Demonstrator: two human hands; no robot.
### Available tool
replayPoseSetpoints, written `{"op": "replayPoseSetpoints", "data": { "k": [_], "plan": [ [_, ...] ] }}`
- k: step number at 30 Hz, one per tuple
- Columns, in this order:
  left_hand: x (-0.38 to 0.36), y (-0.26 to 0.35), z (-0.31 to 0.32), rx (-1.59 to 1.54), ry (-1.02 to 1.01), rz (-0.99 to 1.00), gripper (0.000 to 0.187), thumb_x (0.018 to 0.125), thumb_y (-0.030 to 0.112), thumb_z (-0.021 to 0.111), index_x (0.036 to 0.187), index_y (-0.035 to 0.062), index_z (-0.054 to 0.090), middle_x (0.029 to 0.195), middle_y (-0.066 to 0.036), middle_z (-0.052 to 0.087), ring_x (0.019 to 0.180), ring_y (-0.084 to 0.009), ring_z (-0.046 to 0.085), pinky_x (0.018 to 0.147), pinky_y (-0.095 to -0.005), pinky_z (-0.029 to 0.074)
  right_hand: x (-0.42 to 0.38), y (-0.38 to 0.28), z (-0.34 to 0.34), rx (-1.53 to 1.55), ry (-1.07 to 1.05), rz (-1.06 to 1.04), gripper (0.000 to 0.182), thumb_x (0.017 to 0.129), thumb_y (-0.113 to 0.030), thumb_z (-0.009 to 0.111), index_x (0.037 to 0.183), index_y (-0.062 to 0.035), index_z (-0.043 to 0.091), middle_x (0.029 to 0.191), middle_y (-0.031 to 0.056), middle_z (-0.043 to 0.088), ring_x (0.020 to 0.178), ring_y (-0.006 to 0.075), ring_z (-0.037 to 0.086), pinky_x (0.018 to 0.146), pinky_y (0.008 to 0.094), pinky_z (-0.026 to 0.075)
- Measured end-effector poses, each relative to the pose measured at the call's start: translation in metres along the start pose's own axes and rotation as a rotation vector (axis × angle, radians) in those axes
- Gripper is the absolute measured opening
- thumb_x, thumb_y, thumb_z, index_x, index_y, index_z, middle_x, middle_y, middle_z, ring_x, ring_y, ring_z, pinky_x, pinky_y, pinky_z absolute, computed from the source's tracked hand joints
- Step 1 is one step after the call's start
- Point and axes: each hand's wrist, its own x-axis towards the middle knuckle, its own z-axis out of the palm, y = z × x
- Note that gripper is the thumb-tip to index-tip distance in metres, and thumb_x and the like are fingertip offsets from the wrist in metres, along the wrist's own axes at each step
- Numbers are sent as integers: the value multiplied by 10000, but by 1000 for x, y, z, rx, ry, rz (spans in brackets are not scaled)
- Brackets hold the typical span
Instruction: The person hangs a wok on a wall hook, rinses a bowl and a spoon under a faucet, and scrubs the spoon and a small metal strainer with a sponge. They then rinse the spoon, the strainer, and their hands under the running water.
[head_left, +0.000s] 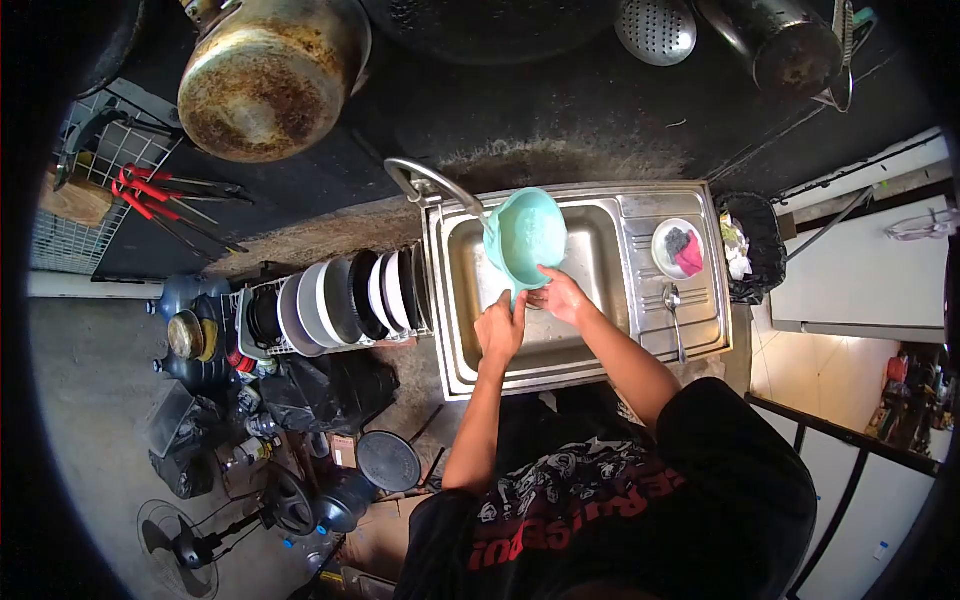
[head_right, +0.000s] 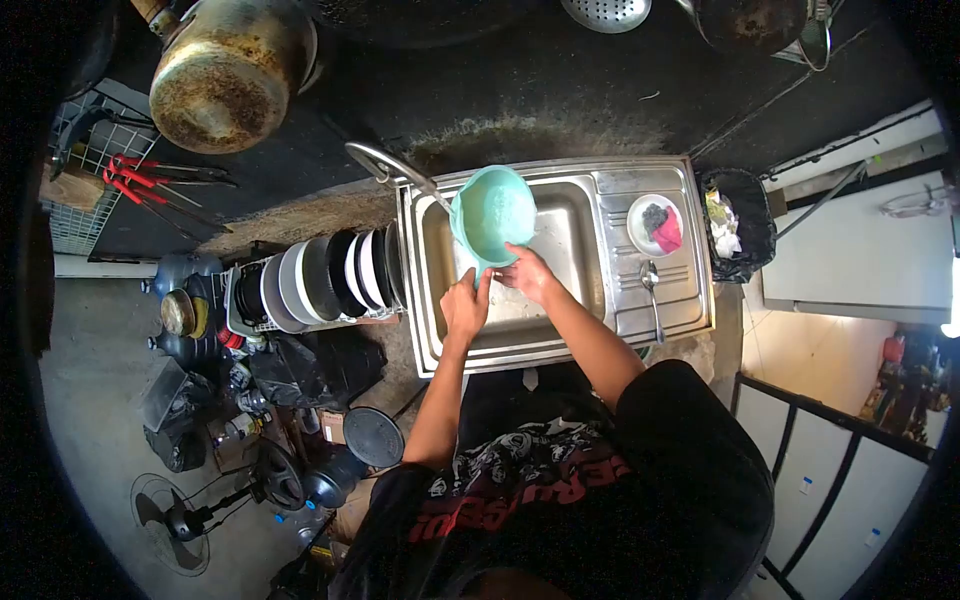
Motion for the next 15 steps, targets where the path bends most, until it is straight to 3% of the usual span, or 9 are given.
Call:
{"op": "replayPoseSetpoints", "data": {
  "k": [1,4,5,7,8,9,11,13,15],
  "plan": [
    [1,0,2,-4,0,-2,428,919,425,443,844,24,571,677,-246,595,678,-426,589,602,-504,436,-1,-2,3,-3,4,1,466,829,-261,621,1171,11,460,1021,145,604,928,276,603,831,374,491],
    [3,-3,11,-149,72,-13,476,924,434,460,790,-7,576,593,-217,542,571,-391,554,575,-468,417,-14,-5,25,-148,73,-348,379,867,-78,494,1225,-36,380,1103,164,543,890,284,622,746,401,553],
    [7,-4,17,-157,75,-15,476,924,434,460,790,-7,576,593,-217,542,571,-391,554,575,-468,417,-23,-7,37,-157,75,-348,379,867,-78,494,1225,-36,380,1103,164,543,890,284,622,746,401,553],
    [14,-9,30,-385,72,-42,477,938,408,452,792,-34,553,593,-209,501,539,-318,525,581,-438,415,-38,-6,51,-326,269,-569,482,860,-54,486,1297,-76,284,1096,163,533,838,279,635,690,379,572],
    [18,-11,36,-377,21,-62,438,950,374,437,877,-48,528,587,-171,489,550,-249,498,585,-407,409,-43,-6,57,-354,324,-620,567,853,1,468,1335,-102,189,1175,175,460,869,286,624,646,359,589],
    [20,-10,42,-388,23,-62,438,950,374,437,877,-48,528,587,-171,489,550,-249,498,585,-407,409,-46,-5,61,-365,327,-622,567,853,1,468,1335,-102,189,1175,175,460,869,286,624,646,359,589],
    [25,-1,51,-642,-50,-241,426,933,410,407,1087,24,504,853,-260,618,859,-437,578,748,-465,429,-50,-2,66,-486,448,-795,631,825,71,467,1349,-104,162,1229,183,404,891,287,612,634,346,598],
    [27,9,54,-671,-36,-267,403,935,348,395,1133,5,469,938,-286,608,915,-440,571,799,-458,421,-55,2,68,-523,434,-863,703,787,97,498,1359,-106,143,1222,197,389,888,293,606,615,337,603],
    [35,6,74,-851,129,-352,344,922,237,427,1116,-41,480,914,-187,601,745,-233,579,693,-360,457,-66,6,79,-675,511,-876,774,756,67,543,1378,-128,126,1175,226,426,1003,337,564,598,347,602]
  ]
}}
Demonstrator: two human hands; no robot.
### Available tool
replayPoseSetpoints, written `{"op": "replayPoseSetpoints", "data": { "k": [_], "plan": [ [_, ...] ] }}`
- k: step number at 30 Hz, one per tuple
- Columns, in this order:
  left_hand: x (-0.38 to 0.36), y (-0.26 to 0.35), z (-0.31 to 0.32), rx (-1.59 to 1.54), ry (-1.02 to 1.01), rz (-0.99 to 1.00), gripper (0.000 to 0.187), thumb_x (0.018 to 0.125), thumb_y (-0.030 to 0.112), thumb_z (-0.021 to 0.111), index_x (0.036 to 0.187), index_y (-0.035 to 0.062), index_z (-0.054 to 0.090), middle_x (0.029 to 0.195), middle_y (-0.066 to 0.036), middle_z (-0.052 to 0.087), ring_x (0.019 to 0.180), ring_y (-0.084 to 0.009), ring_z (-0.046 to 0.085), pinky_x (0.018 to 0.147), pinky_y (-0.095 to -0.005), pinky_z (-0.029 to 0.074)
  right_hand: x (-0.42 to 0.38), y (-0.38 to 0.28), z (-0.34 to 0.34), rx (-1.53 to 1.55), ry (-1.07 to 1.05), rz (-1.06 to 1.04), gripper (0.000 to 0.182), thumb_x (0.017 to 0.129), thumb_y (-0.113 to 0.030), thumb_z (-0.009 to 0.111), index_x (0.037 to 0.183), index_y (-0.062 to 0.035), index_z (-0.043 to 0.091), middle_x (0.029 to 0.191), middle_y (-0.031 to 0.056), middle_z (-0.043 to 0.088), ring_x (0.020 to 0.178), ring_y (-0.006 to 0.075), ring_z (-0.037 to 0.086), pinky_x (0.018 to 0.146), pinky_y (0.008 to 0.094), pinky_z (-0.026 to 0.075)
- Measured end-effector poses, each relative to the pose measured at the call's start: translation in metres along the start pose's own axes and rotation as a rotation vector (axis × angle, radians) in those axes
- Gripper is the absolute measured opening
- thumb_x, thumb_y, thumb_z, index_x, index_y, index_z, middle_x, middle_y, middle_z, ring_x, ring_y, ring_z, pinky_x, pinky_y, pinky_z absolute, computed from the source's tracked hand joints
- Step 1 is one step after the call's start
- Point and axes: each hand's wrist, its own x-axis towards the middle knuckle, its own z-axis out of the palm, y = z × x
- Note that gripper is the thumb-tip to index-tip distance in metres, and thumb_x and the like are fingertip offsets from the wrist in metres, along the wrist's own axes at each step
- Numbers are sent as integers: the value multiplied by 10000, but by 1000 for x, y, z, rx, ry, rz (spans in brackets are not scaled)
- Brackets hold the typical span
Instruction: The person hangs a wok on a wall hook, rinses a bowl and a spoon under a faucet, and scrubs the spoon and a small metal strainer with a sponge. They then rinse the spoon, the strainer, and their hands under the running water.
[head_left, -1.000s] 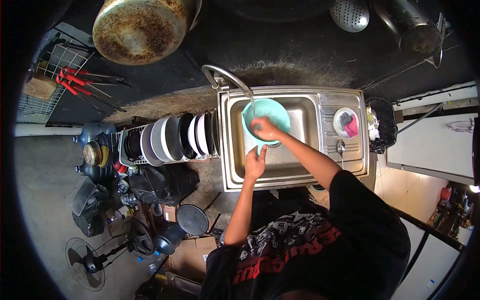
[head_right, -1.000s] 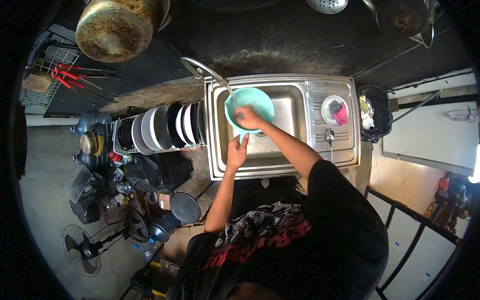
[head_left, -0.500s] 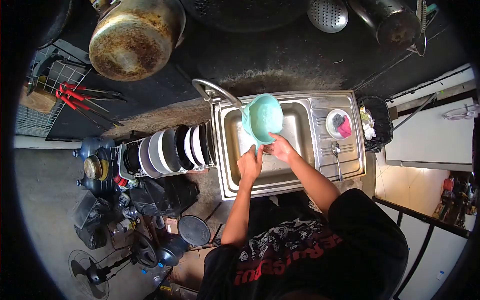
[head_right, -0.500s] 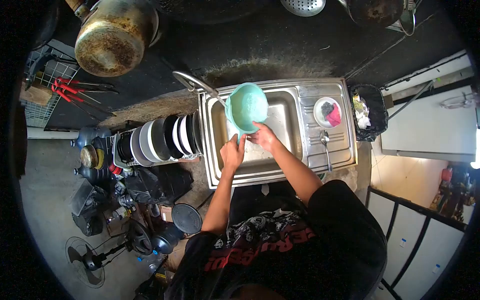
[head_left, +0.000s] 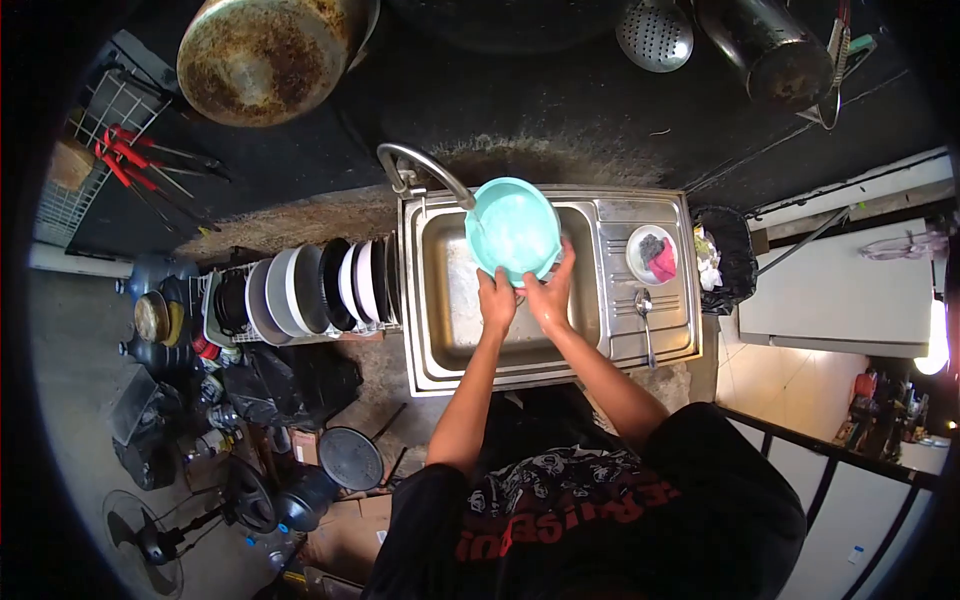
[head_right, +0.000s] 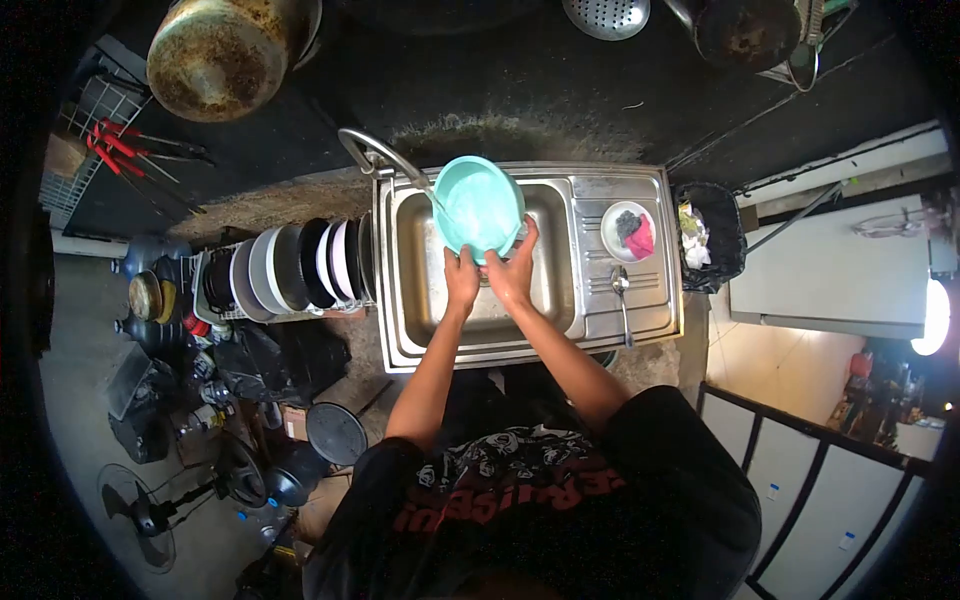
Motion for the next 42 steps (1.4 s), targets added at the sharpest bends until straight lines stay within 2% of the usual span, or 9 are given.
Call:
{"op": "replayPoseSetpoints", "data": {
  "k": [5,8,10,13,27,33,35,37,42],
  "plan": [
    [18,-23,-5,227,78,-9,438,894,247,431,1208,-55,475,982,-206,601,818,-234,600,709,-342,461,-6,12,0,-208,44,-58,831,720,-175,739,1363,-47,227,1047,161,439,875,214,489,718,328,472],
    [23,-46,-13,96,19,-190,351,904,259,397,1074,-14,537,786,-136,585,565,-165,532,497,-314,417,-1,20,-5,-416,12,-310,775,722,-229,757,1329,-45,311,1037,138,421,924,219,462,761,352,458],
    [21,-46,-32,-11,-187,-309,475,923,362,394,1032,-78,536,789,-169,593,645,-264,573,628,-365,471,-1,17,-12,-358,-50,-214,752,729,-255,751,1320,-37,340,1137,159,413,1042,275,446,877,398,415],
    [-7,-4,-39,-276,-468,-656,663,912,634,210,836,50,515,493,36,299,317,-55,180,297,-215,124,14,21,-18,-458,-104,-420,797,756,-292,718,1386,-71,283,1366,248,316,1255,411,321,1032,474,276],
    [-6,-4,-56,-863,-574,-737,573,921,585,286,723,85,482,454,12,344,274,-58,277,255,-186,206,10,0,20,-994,-471,-893,561,895,-303,485,1412,-154,327,1498,147,183,1387,310,160,1115,498,100],
    [5,-20,-46,-485,-369,-577,533,921,546,350,888,38,508,496,6,369,327,-85,307,320,-241,272,58,45,31,-248,-205,-346,561,926,-444,423,1401,-158,341,1482,105,258,1356,300,251,1085,531,146],
    [9,-28,-35,-182,-108,-343,520,898,525,423,869,13,506,599,-70,484,466,-174,447,449,-321,368,67,36,17,304,-257,671,561,937,-508,340,1356,-141,401,1413,62,381,1299,262,353,1052,477,270],
    [5,-28,-30,176,195,44,470,862,409,557,958,-45,483,901,-249,624,839,-392,609,758,-481,441,74,52,9,386,-282,639,566,932,-529,315,1341,-150,414,1376,55,420,1268,255,389,1026,460,309],
    [-14,14,-34,419,229,70,413,875,345,521,1036,-19,413,835,-291,610,803,-463,589,692,-514,441,75,66,3,504,-208,497,597,923,-561,294,1344,-151,401,1346,68,438,1220,235,415,982,512,323]
  ]
}}
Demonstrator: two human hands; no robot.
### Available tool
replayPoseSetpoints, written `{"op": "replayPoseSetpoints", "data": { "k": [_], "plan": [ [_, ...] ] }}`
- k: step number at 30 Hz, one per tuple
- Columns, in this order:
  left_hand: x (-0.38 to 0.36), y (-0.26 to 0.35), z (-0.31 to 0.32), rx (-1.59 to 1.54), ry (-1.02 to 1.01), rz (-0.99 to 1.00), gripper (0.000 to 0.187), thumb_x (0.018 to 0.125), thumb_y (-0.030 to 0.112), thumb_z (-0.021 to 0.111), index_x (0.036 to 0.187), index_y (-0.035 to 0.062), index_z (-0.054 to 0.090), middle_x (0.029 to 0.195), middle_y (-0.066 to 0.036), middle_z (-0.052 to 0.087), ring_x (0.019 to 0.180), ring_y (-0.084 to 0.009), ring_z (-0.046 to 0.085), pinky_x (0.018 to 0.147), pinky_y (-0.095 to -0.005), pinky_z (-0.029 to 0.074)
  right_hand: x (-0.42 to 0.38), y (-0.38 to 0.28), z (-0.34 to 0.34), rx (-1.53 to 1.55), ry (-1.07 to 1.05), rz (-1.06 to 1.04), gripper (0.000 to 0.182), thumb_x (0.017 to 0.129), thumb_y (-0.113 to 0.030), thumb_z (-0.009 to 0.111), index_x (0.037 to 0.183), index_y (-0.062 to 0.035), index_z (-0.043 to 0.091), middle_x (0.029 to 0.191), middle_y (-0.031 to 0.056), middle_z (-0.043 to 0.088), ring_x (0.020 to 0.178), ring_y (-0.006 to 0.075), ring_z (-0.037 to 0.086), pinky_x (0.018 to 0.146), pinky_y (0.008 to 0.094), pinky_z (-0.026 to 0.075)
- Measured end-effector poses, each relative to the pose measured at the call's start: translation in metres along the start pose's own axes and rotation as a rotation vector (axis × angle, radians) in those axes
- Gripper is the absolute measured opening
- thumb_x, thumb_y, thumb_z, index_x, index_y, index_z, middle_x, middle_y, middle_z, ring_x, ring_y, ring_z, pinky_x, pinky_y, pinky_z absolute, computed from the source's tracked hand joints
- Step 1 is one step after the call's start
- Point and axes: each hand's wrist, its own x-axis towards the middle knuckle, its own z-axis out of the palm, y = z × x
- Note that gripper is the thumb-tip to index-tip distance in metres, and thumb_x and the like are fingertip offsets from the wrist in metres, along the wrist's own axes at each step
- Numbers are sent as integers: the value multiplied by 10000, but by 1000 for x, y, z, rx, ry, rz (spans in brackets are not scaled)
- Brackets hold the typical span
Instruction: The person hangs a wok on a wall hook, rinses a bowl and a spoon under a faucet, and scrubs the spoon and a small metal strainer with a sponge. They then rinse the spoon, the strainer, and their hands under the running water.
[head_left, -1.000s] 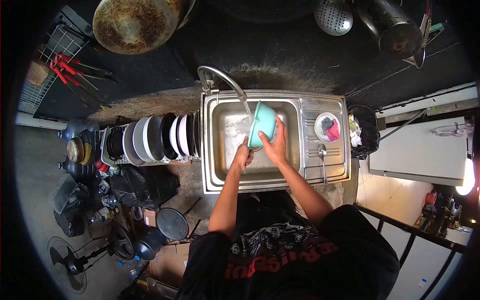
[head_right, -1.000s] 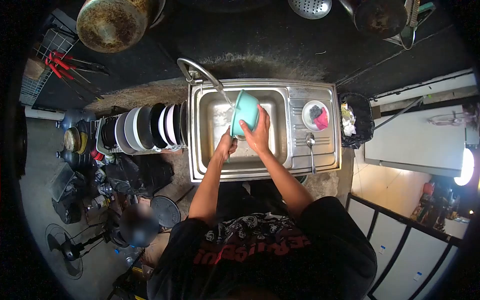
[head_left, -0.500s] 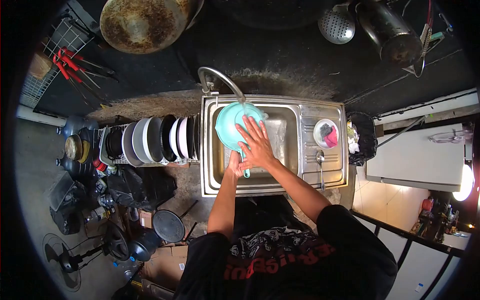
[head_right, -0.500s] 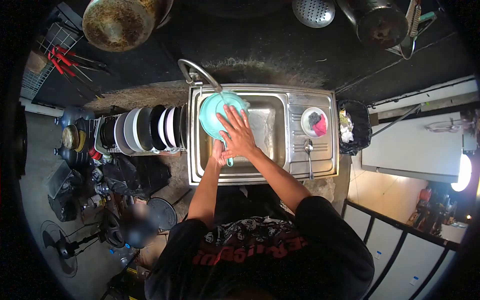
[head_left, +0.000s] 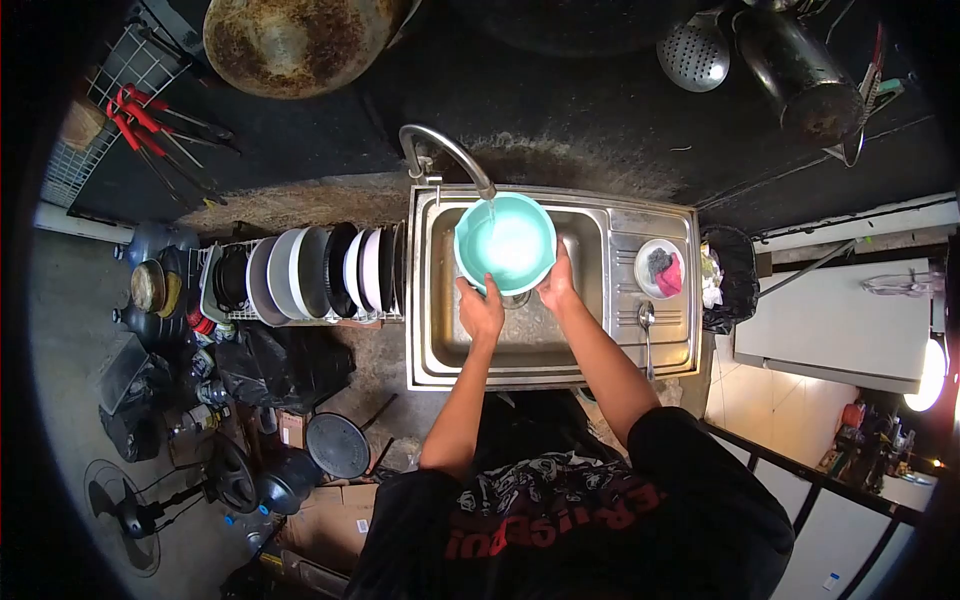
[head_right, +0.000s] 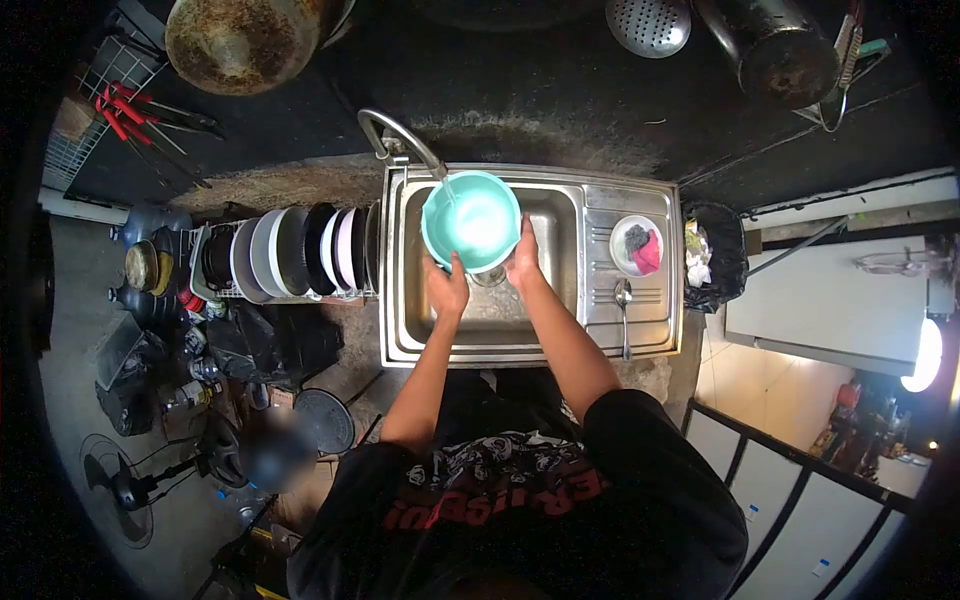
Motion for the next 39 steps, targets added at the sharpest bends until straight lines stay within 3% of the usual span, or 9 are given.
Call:
{"op": "replayPoseSetpoints", "data": {
  "k": [4,7,11,13,22,28,32,38,39],
  "plan": [
    [-3,0,-10,130,81,79,346,870,316,552,939,-2,438,761,-266,596,721,-460,575,630,-522,425,-1,-11,-1,-42,348,-154,424,946,-416,396,1190,-102,542,1135,78,560,983,174,519,851,373,409],
    [-6,-12,-14,217,66,154,297,864,269,563,922,11,427,703,-260,584,665,-462,563,586,-534,409,3,-11,5,-378,513,-754,110,871,-92,542,787,-31,581,643,3,527,584,65,414,532,233,321],
    [-11,-24,-11,180,114,316,234,841,189,597,901,18,450,661,-241,565,612,-439,555,538,-511,397,-2,-6,36,-488,157,-462,108,859,-77,550,757,-41,556,639,16,531,515,77,407,473,254,333],
    [-9,-23,-10,181,185,358,213,836,171,602,875,15,463,652,-234,559,596,-434,549,529,-503,393,14,1,47,15,-91,-136,132,857,-75,563,730,-62,533,654,33,558,494,104,470,452,254,377],
    [7,-15,-27,157,199,559,125,742,-5,582,834,35,506,822,-148,560,692,-385,570,544,-446,432,21,-5,75,-20,-70,65,250,901,-285,496,1031,-101,604,944,47,634,860,191,612,766,380,508],
    [26,-2,-31,236,85,774,222,637,-18,628,824,44,526,1066,-169,603,922,-335,596,822,-438,480,-16,-10,41,645,-189,-100,490,938,-399,287,1127,-43,565,1128,90,595,1050,277,561,942,436,436],
    [51,-3,-31,397,108,1068,137,693,45,630,794,68,541,1138,-114,596,1155,-287,527,867,-450,474,-51,-40,22,670,108,122,614,960,-494,167,1254,-46,466,1270,114,510,1192,290,461,1037,463,332],
    [69,21,-33,529,-84,1206,291,708,208,669,921,75,522,1024,-129,613,1031,-279,578,894,-419,444,-43,-36,-21,497,28,119,498,975,-444,224,1259,-114,467,1308,92,479,1203,295,457,1024,478,362],
    [68,34,-36,633,-241,1032,354,702,219,684,973,72,510,1016,-131,610,1021,-283,572,900,-411,433,-43,-35,-26,484,-40,69,514,973,-459,219,1276,-119,457,1311,84,478,1212,295,447,1032,481,351]
  ]
}}
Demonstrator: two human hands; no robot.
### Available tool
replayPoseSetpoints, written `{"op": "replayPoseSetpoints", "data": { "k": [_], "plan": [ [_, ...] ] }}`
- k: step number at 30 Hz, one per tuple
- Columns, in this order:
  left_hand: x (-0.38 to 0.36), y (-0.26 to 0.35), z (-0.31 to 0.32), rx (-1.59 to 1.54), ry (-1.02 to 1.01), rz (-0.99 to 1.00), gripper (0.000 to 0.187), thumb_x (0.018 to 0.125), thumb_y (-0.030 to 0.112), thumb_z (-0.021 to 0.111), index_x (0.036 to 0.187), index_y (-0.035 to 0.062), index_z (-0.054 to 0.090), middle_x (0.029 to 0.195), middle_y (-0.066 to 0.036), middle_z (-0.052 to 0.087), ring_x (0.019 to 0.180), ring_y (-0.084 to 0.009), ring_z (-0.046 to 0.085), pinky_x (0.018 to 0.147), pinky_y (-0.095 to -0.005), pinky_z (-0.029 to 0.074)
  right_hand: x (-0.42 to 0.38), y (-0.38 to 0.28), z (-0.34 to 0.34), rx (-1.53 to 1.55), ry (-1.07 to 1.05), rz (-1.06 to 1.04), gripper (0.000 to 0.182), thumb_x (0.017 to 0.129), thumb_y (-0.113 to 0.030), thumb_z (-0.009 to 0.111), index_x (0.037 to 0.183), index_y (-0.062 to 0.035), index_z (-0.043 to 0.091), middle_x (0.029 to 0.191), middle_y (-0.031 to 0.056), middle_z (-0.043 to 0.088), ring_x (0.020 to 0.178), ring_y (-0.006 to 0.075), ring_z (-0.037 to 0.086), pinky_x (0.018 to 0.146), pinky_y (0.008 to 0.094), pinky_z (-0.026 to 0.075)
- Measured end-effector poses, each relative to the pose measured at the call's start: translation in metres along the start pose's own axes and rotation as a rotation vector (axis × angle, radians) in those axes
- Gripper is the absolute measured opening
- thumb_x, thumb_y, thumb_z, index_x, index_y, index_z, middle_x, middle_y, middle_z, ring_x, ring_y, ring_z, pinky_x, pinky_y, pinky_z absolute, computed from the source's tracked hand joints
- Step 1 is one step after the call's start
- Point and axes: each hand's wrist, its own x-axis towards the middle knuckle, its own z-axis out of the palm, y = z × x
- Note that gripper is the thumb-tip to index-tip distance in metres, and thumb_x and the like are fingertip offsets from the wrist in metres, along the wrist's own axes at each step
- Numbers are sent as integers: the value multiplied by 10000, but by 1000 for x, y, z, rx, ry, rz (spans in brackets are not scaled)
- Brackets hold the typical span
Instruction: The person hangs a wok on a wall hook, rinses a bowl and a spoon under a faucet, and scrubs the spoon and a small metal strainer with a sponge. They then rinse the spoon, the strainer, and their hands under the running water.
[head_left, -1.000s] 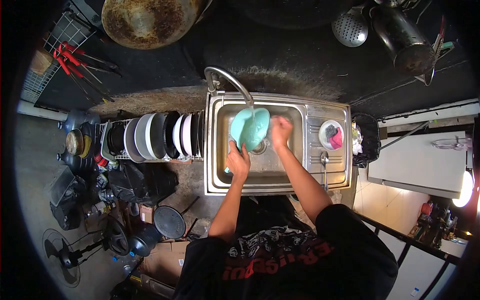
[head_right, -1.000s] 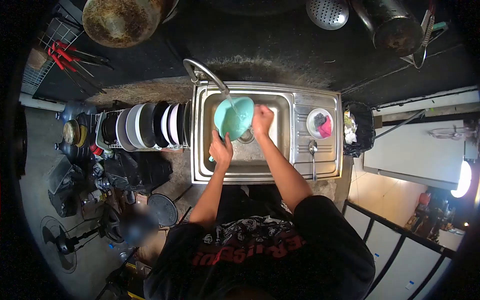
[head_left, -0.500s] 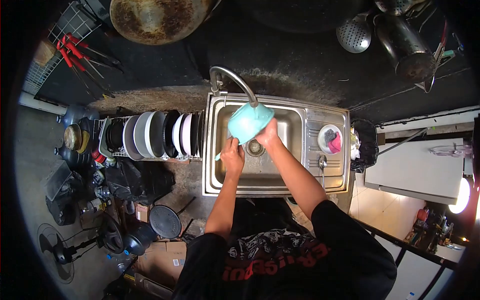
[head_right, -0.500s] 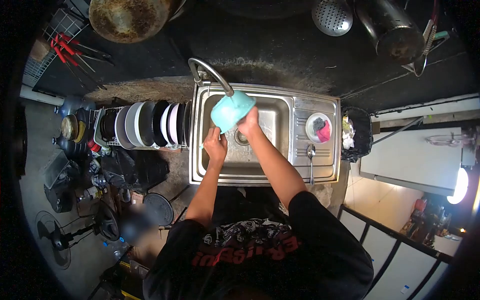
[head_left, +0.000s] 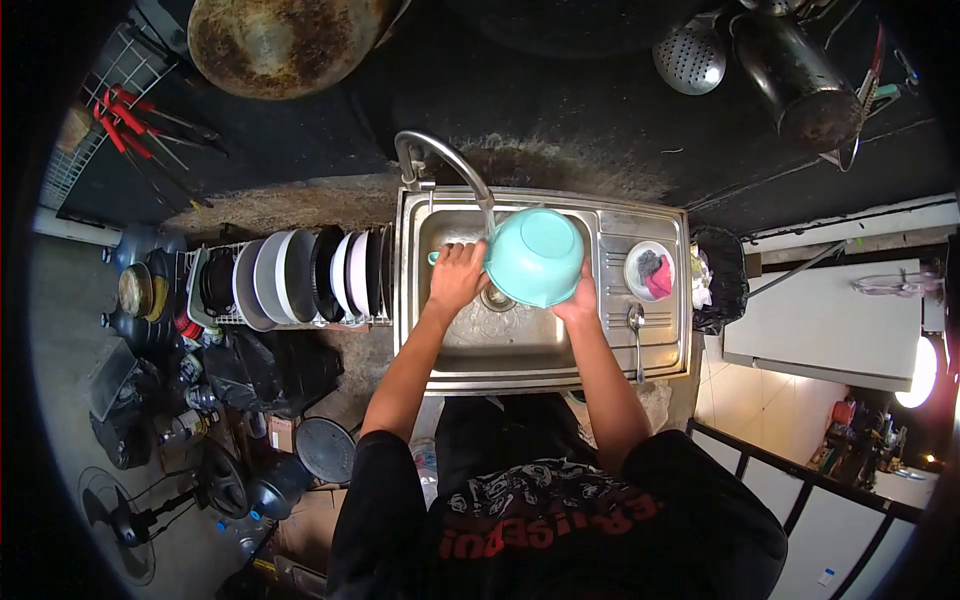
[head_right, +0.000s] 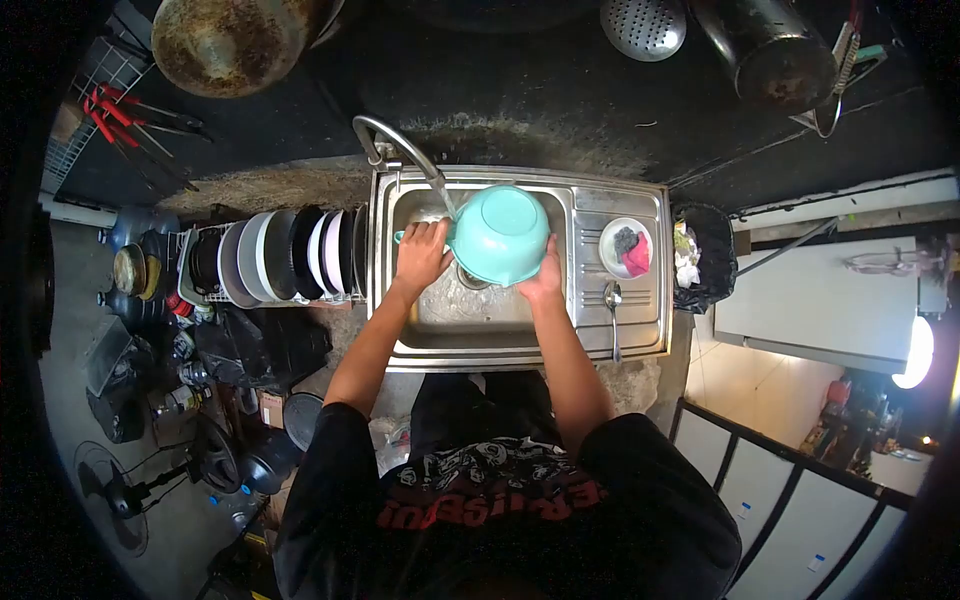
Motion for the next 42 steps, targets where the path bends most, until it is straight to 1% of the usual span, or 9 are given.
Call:
{"op": "replayPoseSetpoints", "data": {
  "k": [1,8,17,20,23,27,31,38,42],
  "plan": [
    [6,2,-5,-21,-210,-118,418,696,231,700,1024,70,498,1008,-133,607,1011,-287,567,906,-403,421,-1,-2,-5,-19,-75,-32,531,970,-473,213,1294,-123,447,1314,76,476,1220,296,437,1040,483,340],
    [33,-9,18,59,-235,-125,337,711,300,693,946,64,640,901,-131,646,876,-271,617,775,-429,467,-4,-13,-22,-8,-208,-181,552,949,-520,260,1311,-144,442,1337,56,459,1214,266,445,1024,474,354],
    [-39,-4,52,-224,-170,-311,285,724,210,646,916,12,573,762,-205,633,717,-357,630,645,-459,505,13,-3,8,-458,127,-193,486,930,-460,426,1217,-78,517,1153,79,579,1084,196,533,949,327,409],
    [-71,5,56,-316,-155,-469,304,717,182,628,931,-25,566,794,-253,620,736,-395,616,667,-481,491,35,11,15,-1019,163,-508,244,881,-275,604,1008,-67,607,888,37,594,835,104,512,776,291,428],
    [-114,5,114,-419,-206,-596,310,757,252,607,878,-32,576,754,-242,610,719,-389,608,660,-475,479,26,29,60,-1491,94,-1211,142,807,-111,616,928,-40,597,818,107,563,890,286,536,757,373,431],
    [-98,31,77,-958,-388,-845,585,866,530,473,763,-33,594,524,-148,519,523,-281,555,524,-397,463,25,49,96,-1933,-320,-1229,217,850,-223,559,751,-44,631,719,128,564,852,318,531,769,399,379],
    [-95,45,64,-1312,-532,-960,746,895,622,329,668,-39,590,460,-59,420,378,-167,455,397,-310,430,38,71,122,-1931,-445,-932,431,949,-325,379,757,-23,620,722,218,603,734,395,570,722,491,422],
    [-98,60,39,-1522,-303,-950,631,934,499,369,690,-41,588,463,-64,439,351,-148,409,329,-294,373,49,61,132,-1674,-55,-709,197,894,-162,423,915,-48,583,760,221,612,745,419,591,655,464,462],
    [-99,57,28,-1634,-305,-966,673,939,542,330,623,-10,550,405,-47,373,330,-137,381,321,-271,347,48,47,75,-1376,49,-1298,309,846,-127,574,1114,2,492,1018,188,564,936,311,562,810,386,444]
  ]
}}
